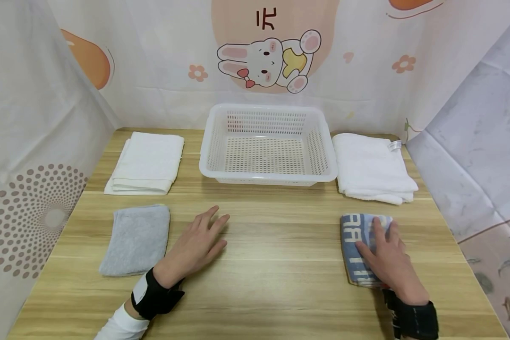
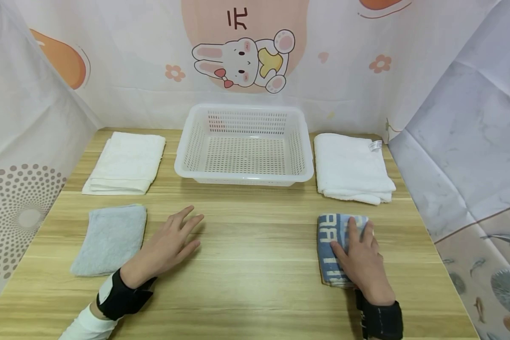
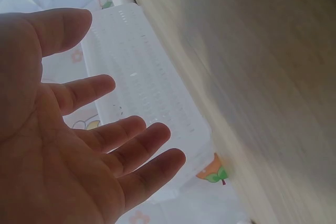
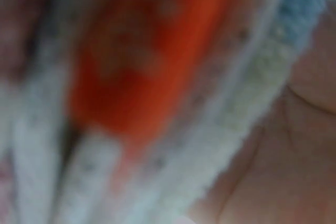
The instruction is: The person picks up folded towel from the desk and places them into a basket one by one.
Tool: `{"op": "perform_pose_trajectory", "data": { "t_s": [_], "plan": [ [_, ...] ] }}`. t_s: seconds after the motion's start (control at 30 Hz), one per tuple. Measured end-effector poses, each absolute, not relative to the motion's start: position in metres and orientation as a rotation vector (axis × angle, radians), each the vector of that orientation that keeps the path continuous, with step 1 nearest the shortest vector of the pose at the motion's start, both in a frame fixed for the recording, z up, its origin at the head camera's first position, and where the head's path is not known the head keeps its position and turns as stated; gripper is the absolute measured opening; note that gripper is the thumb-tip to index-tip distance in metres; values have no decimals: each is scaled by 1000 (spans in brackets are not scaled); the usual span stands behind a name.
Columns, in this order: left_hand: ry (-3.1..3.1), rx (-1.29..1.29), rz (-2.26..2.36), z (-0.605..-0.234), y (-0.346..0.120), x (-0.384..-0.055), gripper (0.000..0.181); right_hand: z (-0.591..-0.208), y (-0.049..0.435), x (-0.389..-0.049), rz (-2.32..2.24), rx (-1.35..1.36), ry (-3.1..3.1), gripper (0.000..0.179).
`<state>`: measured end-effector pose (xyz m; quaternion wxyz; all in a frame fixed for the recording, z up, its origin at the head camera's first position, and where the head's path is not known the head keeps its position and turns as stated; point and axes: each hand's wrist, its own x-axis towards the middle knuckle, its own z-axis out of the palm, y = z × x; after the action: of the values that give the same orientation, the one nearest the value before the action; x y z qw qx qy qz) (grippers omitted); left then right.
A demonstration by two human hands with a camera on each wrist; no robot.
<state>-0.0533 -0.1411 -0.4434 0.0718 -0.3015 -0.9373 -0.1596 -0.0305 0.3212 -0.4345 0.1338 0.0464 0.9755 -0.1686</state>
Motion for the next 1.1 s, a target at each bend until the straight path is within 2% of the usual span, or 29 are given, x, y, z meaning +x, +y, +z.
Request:
{"op": "perform_pose_trajectory", "data": {
  "t_s": [1.1],
  "plan": [
    [-2817,-915,-498,-445,-142,-53,56,-436,304,-36,-440,111,2852,88]
  ]
}}
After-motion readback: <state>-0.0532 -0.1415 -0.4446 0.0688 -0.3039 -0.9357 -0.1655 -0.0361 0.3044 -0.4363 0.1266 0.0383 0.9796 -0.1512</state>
